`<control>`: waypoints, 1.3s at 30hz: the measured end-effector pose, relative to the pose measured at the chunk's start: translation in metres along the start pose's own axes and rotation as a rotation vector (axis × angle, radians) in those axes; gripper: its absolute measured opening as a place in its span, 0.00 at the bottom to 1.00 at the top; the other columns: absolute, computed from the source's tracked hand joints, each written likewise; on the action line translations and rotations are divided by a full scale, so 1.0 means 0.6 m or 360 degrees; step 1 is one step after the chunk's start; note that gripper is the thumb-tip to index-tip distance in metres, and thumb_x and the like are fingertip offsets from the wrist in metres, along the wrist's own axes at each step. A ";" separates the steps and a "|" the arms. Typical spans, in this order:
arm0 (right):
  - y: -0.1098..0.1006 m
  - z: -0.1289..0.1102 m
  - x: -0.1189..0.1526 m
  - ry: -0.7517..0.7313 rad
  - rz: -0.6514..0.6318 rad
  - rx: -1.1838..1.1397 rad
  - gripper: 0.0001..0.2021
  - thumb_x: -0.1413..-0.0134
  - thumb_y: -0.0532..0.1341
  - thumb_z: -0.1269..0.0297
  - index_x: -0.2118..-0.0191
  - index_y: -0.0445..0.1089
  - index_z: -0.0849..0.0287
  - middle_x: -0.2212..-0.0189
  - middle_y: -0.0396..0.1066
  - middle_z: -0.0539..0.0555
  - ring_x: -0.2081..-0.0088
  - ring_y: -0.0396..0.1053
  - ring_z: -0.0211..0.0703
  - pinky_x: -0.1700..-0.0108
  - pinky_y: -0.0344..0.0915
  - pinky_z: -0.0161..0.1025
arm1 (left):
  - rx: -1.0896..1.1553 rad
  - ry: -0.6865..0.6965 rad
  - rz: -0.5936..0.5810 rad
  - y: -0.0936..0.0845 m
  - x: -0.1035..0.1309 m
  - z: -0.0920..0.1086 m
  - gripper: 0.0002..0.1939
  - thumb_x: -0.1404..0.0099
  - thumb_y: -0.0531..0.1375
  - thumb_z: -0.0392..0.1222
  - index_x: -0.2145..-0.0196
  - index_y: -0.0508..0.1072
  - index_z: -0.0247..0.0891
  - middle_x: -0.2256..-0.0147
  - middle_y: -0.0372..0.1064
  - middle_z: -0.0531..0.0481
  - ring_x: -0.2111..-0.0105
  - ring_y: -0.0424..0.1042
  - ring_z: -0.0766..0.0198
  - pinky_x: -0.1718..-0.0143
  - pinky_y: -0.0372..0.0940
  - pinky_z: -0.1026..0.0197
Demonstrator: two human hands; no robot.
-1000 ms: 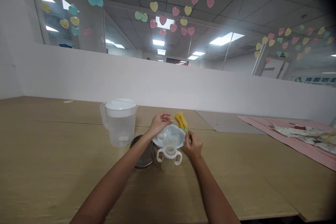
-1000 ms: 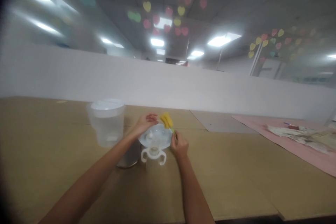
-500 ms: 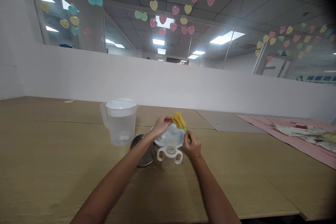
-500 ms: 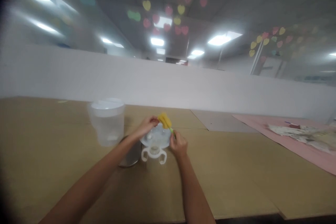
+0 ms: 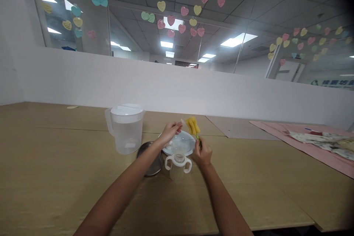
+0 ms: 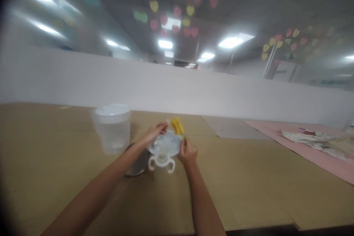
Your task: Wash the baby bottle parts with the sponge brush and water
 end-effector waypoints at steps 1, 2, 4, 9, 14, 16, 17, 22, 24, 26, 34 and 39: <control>-0.001 0.002 0.000 0.0024 0.0005 0.0016 0.20 0.42 0.43 0.59 0.61 0.68 0.65 0.74 0.70 0.57 0.74 0.67 0.38 0.69 0.60 0.33 | 0.0146 -0.0061 0.0033 -0.003 0.000 -0.005 0.11 0.45 0.57 0.46 0.73 0.67 0.33 0.74 0.65 0.51 0.73 0.66 0.70 0.69 0.61 0.66; -0.002 0.002 0.000 0.0030 0.0011 0.0027 0.20 0.42 0.43 0.59 0.60 0.68 0.65 0.73 0.71 0.57 0.73 0.67 0.38 0.69 0.60 0.33 | 0.0294 -0.0116 0.0056 -0.006 -0.001 -0.009 0.10 0.45 0.59 0.44 0.73 0.67 0.33 0.72 0.66 0.51 0.71 0.67 0.70 0.67 0.62 0.66; -0.003 -0.004 -0.001 -0.0015 0.0018 0.0039 0.20 0.42 0.44 0.59 0.60 0.68 0.64 0.71 0.71 0.58 0.71 0.67 0.38 0.67 0.60 0.33 | 0.0593 -0.0217 0.0060 -0.005 -0.002 -0.016 0.07 0.46 0.60 0.40 0.72 0.67 0.34 0.69 0.66 0.50 0.69 0.68 0.69 0.64 0.63 0.64; 0.007 -0.033 -0.002 -0.0245 -0.0098 0.0086 0.16 0.43 0.48 0.62 0.60 0.71 0.62 0.75 0.71 0.55 0.73 0.66 0.36 0.68 0.59 0.31 | 0.0998 -0.0345 -0.0104 0.018 0.000 -0.016 0.07 0.46 0.60 0.38 0.68 0.68 0.35 0.70 0.68 0.50 0.69 0.68 0.68 0.67 0.64 0.63; -0.015 -0.055 0.002 -0.0506 0.0078 -0.0043 0.12 0.47 0.53 0.65 0.64 0.72 0.61 0.79 0.69 0.53 0.76 0.65 0.35 0.70 0.60 0.31 | 0.1029 -0.0327 -0.0019 0.006 -0.007 -0.014 0.06 0.48 0.61 0.37 0.71 0.69 0.34 0.74 0.66 0.53 0.75 0.66 0.71 0.71 0.61 0.68; -0.021 -0.062 0.006 -0.0596 0.0115 -0.0097 0.10 0.48 0.54 0.66 0.66 0.72 0.61 0.80 0.69 0.53 0.76 0.66 0.35 0.71 0.60 0.31 | 0.1052 -0.0290 0.0049 -0.007 -0.011 -0.013 0.06 0.49 0.62 0.37 0.72 0.69 0.33 0.73 0.66 0.53 0.74 0.65 0.73 0.71 0.60 0.69; -0.023 -0.064 0.007 -0.0618 0.0122 -0.0109 0.10 0.49 0.54 0.66 0.67 0.72 0.61 0.80 0.69 0.53 0.77 0.66 0.35 0.71 0.60 0.31 | 0.1043 -0.0280 0.0076 -0.012 -0.012 -0.013 0.06 0.49 0.62 0.38 0.72 0.69 0.33 0.73 0.66 0.52 0.74 0.66 0.72 0.71 0.60 0.69; -0.032 -0.055 0.002 -0.0490 0.0236 -0.0073 0.09 0.48 0.54 0.68 0.66 0.71 0.62 0.81 0.68 0.52 0.79 0.64 0.34 0.74 0.57 0.32 | 0.0783 -0.0266 0.0054 -0.004 0.000 -0.016 0.10 0.48 0.61 0.43 0.68 0.71 0.35 0.68 0.68 0.50 0.70 0.66 0.69 0.72 0.58 0.68; -0.032 -0.052 0.001 -0.0466 0.0255 -0.0037 0.09 0.48 0.54 0.68 0.65 0.71 0.62 0.81 0.67 0.51 0.80 0.62 0.34 0.75 0.56 0.32 | 0.0729 -0.0240 0.0006 0.010 0.007 -0.011 0.11 0.48 0.61 0.44 0.67 0.71 0.36 0.68 0.68 0.51 0.70 0.65 0.69 0.73 0.58 0.68; -0.028 -0.054 0.003 -0.0513 0.0224 -0.0023 0.09 0.48 0.54 0.68 0.66 0.71 0.62 0.81 0.67 0.51 0.80 0.62 0.33 0.75 0.56 0.32 | 0.0764 -0.0227 0.0019 0.016 0.010 -0.005 0.11 0.49 0.61 0.43 0.69 0.70 0.35 0.71 0.68 0.52 0.73 0.65 0.70 0.74 0.57 0.69; -0.018 -0.080 0.011 -0.0741 0.0127 -0.0032 0.07 0.51 0.56 0.67 0.70 0.71 0.61 0.83 0.65 0.50 0.80 0.61 0.33 0.75 0.56 0.32 | 0.1091 0.0039 0.0296 -0.046 -0.008 0.043 0.04 0.44 0.57 0.37 0.73 0.68 0.33 0.73 0.68 0.51 0.70 0.68 0.73 0.63 0.61 0.69; -0.022 -0.063 0.006 -0.0590 0.0185 -0.0029 0.08 0.50 0.55 0.68 0.69 0.71 0.61 0.81 0.67 0.51 0.78 0.63 0.33 0.73 0.56 0.31 | 0.0325 0.0381 0.0339 -0.097 0.000 0.098 0.13 0.46 0.57 0.47 0.70 0.69 0.34 0.75 0.67 0.52 0.78 0.67 0.71 0.70 0.63 0.65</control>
Point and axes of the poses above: each hand's wrist, its own x-axis away from the middle knuckle, its own y-axis out of the palm, z = x × y, the point moved 10 cm from there along -x, towards the middle knuckle
